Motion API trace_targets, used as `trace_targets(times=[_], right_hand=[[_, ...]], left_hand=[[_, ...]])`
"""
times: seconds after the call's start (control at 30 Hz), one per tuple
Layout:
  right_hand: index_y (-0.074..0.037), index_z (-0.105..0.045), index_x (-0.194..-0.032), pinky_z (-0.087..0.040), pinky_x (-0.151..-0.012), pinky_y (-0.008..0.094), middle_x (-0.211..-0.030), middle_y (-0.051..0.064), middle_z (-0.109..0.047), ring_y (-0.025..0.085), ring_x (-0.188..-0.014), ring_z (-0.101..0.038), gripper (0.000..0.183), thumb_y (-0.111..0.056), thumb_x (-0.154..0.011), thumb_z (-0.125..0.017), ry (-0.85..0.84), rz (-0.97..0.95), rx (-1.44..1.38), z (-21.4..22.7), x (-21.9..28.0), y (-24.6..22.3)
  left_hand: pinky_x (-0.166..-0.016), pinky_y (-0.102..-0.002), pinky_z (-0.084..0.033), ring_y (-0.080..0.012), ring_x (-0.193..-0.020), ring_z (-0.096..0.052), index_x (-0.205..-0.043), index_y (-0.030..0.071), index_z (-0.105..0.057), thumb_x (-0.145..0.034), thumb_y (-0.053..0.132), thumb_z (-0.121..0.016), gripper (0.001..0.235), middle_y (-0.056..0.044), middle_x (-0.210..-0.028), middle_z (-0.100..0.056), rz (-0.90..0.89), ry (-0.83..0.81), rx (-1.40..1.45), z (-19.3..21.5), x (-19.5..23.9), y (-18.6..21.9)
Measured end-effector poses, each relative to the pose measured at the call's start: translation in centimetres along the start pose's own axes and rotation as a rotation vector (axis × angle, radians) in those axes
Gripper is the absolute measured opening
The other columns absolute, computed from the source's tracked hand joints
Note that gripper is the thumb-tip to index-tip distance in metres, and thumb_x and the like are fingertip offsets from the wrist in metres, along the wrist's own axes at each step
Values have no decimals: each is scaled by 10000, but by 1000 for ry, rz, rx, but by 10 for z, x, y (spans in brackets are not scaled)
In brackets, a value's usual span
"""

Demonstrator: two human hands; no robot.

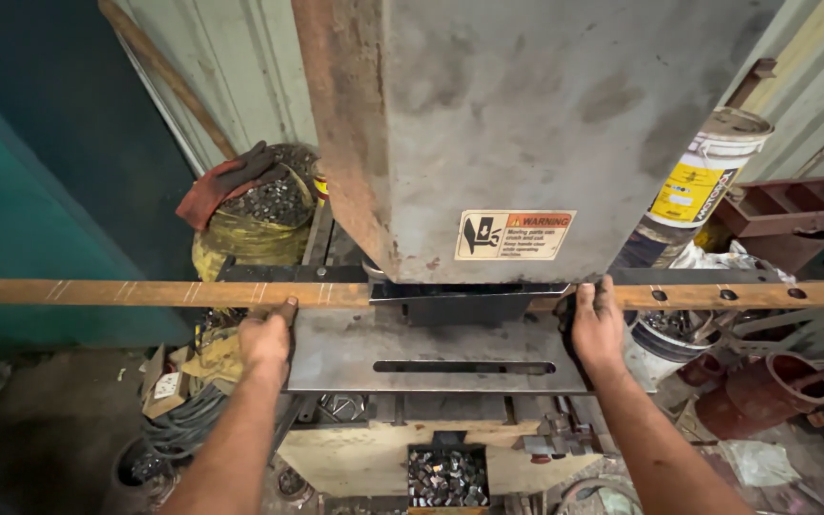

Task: Positioning a long metal bar into an ironworker machine to punch holes.

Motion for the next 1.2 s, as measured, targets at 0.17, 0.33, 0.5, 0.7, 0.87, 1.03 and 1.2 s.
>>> trace_targets(times=[0.17,0.33,0.5,0.7,0.87,1.03,1.2], right_hand=[[-5,-503,-1178,-460,-536,296,-736,39,-627,133,-575,-554,256,-248,-1117,-448,-46,-29,-212,-2,1,2],[16,-492,-1405,-473,-914,306,-1168,117,-666,194,-1047,-604,383,-208,-1094,-500,11,221,41,6,5,-13],[3,-484,-1433,-446,-990,304,-1261,120,-650,194,-1131,-578,424,-221,-1075,-522,-26,172,-20,5,0,-2],[1,-544,-1369,-470,-958,295,-1241,112,-664,161,-1093,-589,386,-242,-1071,-564,-67,121,-277,10,-6,2],[-80,-564,-1256,-509,-775,376,-1077,79,-679,211,-923,-648,361,-318,-987,-607,148,-404,-739,31,25,14],[43,-707,-1102,-506,-937,386,-1098,189,-717,276,-1001,-644,459,-407,-1016,-721,296,-205,124,73,38,17],[80,-622,-1281,-443,-938,396,-1234,240,-662,328,-1094,-621,588,-346,-916,-795,154,-338,304,88,0,55]], left_hand=[[-816,-321,-507,-215,-882,-678,-1075,-62,-740,-853,160,-810,321,-139,-1019,-762,-11,11,-39,-2,8,14],[-827,-319,-501,-222,-901,-683,-1072,-59,-731,-850,198,-814,349,-146,-1035,-763,-18,8,-82,0,14,22],[-825,-326,-509,-227,-895,-683,-1067,-72,-730,-850,234,-813,384,-160,-1021,-763,-14,23,-133,0,15,22],[-821,-353,-512,-251,-881,-689,-1059,-80,-738,-844,263,-821,413,-184,-1000,-763,-29,33,-278,-1,13,27],[-796,-375,-519,-253,-856,-678,-1082,-65,-716,-838,272,-834,432,-186,-1024,-752,91,17,-217,12,-4,18],[-748,-437,-607,-274,-810,-687,-1131,-37,-633,-952,221,-704,322,-153,-1027,-676,272,-11,214,55,-71,-2],[-765,-437,-647,-296,-831,-733,-1185,-32,-608,-962,164,-645,300,-161,-1070,-689,296,-35,254,53,-69,-18]])
Point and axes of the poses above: each hand's wrist, its own x-axis away from the middle knuckle, its own z-axis out of the back of the hand, y = z × x, the point moved 3 cm from there along -x, towards the middle knuckle
